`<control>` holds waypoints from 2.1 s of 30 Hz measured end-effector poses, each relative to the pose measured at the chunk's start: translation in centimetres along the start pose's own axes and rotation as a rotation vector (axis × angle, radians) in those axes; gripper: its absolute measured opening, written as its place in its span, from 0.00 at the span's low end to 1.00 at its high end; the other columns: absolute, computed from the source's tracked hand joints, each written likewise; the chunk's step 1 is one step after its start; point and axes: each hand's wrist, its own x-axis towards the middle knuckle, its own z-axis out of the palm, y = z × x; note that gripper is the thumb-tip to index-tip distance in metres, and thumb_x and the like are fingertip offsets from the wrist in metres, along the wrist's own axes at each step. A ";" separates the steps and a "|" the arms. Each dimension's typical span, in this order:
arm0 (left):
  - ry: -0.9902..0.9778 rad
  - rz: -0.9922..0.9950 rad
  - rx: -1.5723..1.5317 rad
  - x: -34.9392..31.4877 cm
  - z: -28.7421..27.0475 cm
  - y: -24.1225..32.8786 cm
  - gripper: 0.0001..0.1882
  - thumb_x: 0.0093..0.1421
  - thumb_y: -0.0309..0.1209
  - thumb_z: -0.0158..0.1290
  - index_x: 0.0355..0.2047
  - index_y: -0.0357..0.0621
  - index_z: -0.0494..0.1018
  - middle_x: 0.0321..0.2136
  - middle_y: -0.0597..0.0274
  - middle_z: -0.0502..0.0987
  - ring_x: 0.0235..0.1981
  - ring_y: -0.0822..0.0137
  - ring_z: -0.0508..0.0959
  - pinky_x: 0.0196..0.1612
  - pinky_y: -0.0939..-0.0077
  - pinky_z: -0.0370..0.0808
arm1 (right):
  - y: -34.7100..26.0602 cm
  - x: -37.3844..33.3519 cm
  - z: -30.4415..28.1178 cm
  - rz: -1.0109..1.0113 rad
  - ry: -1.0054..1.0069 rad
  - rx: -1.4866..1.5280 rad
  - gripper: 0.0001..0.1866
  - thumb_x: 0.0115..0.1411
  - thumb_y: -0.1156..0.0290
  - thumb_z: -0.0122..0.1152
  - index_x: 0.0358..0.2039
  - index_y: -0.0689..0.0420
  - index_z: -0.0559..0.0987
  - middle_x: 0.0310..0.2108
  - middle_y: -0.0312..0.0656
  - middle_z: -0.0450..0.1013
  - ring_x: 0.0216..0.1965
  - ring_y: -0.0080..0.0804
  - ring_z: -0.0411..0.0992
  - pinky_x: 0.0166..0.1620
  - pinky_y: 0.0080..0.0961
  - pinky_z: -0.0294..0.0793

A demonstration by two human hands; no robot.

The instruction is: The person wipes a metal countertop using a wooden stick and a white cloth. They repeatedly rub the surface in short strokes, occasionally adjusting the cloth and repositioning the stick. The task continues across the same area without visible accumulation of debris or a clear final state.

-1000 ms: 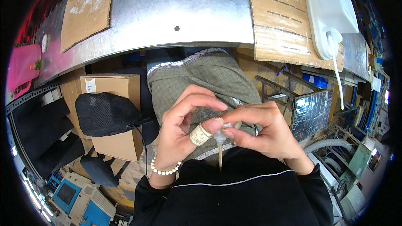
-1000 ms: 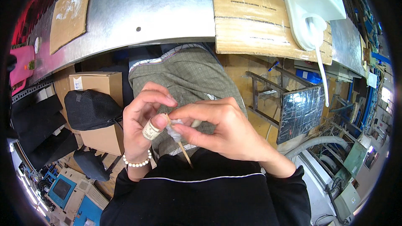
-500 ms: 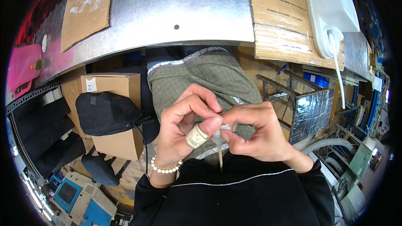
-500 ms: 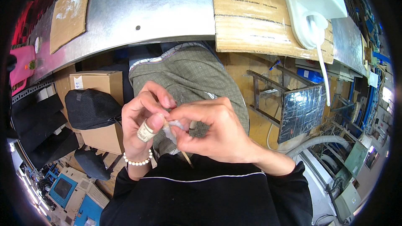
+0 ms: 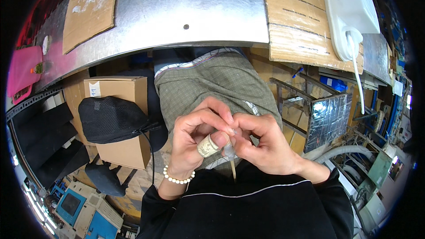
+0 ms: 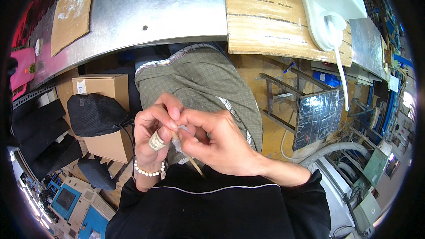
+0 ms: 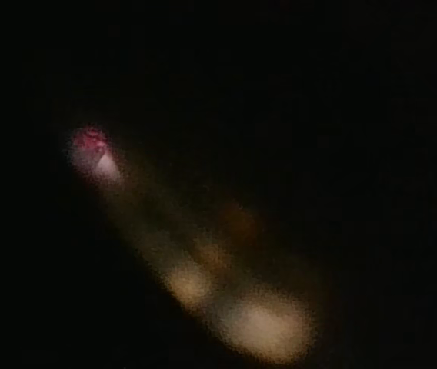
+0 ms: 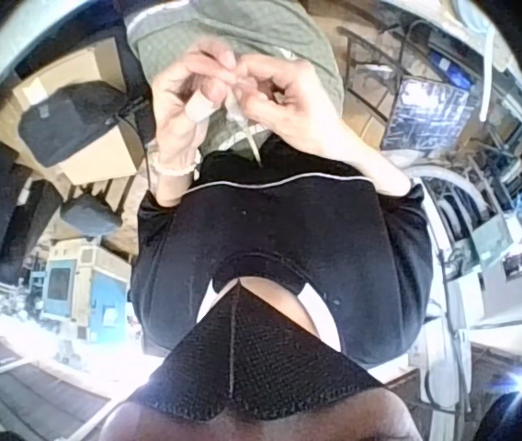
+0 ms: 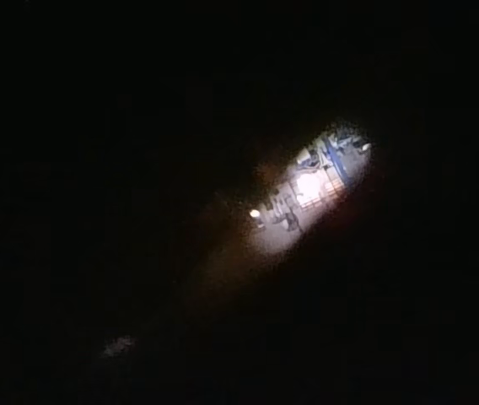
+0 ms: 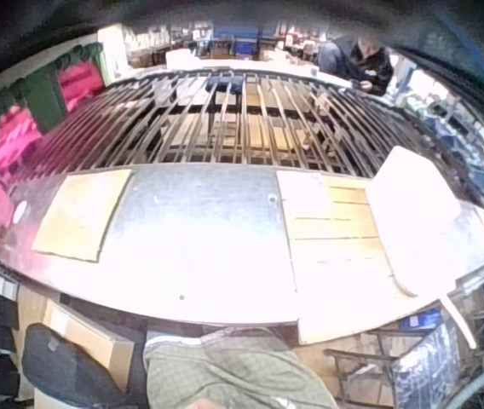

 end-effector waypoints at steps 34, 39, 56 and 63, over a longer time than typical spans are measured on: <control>0.068 0.037 0.246 0.3 -0.2 1.1 0.07 0.59 0.21 0.61 0.39 0.37 0.79 0.42 0.55 0.75 0.44 0.67 0.76 0.51 0.72 0.72 | -1.4 0.8 -1.7 -0.072 -0.062 -0.109 0.13 0.53 0.74 0.70 0.40 0.58 0.82 0.24 0.38 0.79 0.16 0.20 0.70 0.23 0.20 0.68; 0.122 -0.005 0.312 0.8 -0.2 0.5 0.06 0.58 0.22 0.63 0.37 0.37 0.80 0.41 0.56 0.76 0.43 0.69 0.77 0.49 0.75 0.73 | -1.9 1.0 -1.7 -0.081 -0.002 -0.272 0.12 0.53 0.74 0.69 0.38 0.58 0.81 0.22 0.38 0.77 0.14 0.20 0.69 0.21 0.20 0.68; 0.184 0.037 0.350 0.8 -0.5 0.0 0.05 0.56 0.21 0.65 0.33 0.39 0.80 0.39 0.57 0.76 0.39 0.71 0.78 0.45 0.76 0.75 | -1.9 0.9 -0.8 -0.076 0.048 -0.395 0.13 0.51 0.74 0.68 0.38 0.61 0.80 0.18 0.46 0.73 0.14 0.33 0.71 0.19 0.28 0.69; 0.190 0.043 0.325 0.9 -0.4 0.0 0.05 0.56 0.20 0.65 0.33 0.38 0.80 0.38 0.57 0.76 0.38 0.70 0.78 0.44 0.76 0.76 | -1.8 0.8 -0.6 -0.080 0.058 -0.400 0.12 0.51 0.74 0.67 0.37 0.61 0.80 0.19 0.47 0.74 0.14 0.33 0.72 0.21 0.30 0.70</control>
